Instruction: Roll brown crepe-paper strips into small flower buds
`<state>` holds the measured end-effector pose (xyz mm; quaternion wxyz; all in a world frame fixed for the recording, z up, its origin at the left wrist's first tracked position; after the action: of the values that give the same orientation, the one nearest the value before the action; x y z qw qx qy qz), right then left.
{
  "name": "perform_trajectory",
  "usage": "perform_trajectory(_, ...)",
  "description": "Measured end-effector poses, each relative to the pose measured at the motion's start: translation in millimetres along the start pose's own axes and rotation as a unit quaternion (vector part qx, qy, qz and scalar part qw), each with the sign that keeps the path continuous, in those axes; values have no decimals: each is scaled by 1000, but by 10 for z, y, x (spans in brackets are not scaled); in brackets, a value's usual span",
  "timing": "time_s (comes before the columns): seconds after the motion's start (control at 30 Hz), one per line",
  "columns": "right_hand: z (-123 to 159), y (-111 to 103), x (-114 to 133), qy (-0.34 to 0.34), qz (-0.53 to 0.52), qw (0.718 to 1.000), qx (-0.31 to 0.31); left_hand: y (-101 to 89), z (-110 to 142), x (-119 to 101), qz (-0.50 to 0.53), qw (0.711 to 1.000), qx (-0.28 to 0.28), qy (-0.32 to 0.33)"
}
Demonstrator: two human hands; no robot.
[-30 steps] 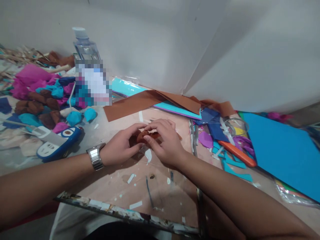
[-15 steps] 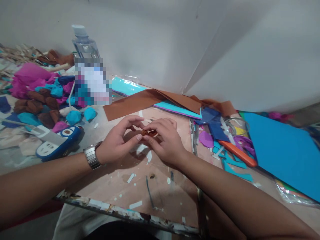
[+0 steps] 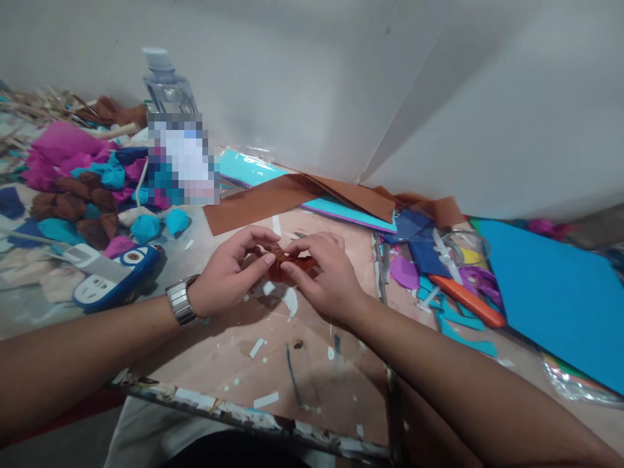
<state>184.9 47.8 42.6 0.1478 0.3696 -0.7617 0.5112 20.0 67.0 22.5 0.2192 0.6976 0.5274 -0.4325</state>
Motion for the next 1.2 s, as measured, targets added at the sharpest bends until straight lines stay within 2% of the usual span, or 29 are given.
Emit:
perform_trajectory(0.33, -2, -2, -1, 13, 7, 1000, -1, 47, 17, 42, 47, 998, 5, -33)
perform_trajectory(0.67, -13, 11, -25, 15, 22, 1000, -3, 42, -1, 21, 10, 1000, 25, -13)
perform_trajectory(0.87, -8, 19, -29, 17, 21, 1000, 6, 52, 15, 105, 48, 998, 15, -44)
perform_trajectory(1.0, -3, 14, -28, 21, 28, 999, 6, 65, 15, 122, 78, 996, 13, -39)
perform_trajectory(1.2, -3, -2, 6, 17, 17, 1000, 7, 73, 8, 113, 68, 997, 25, -27)
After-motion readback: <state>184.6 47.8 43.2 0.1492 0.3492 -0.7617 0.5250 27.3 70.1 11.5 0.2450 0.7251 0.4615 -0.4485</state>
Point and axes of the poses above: each hand's wrist, its own z-axis away from the middle knuckle, its own y-axis out of the palm, x = y × z, the point moved 7 cm from there along -z, towards the middle knuckle, and after that the axes turned 15 degrees about y, right-handed, at the moved point
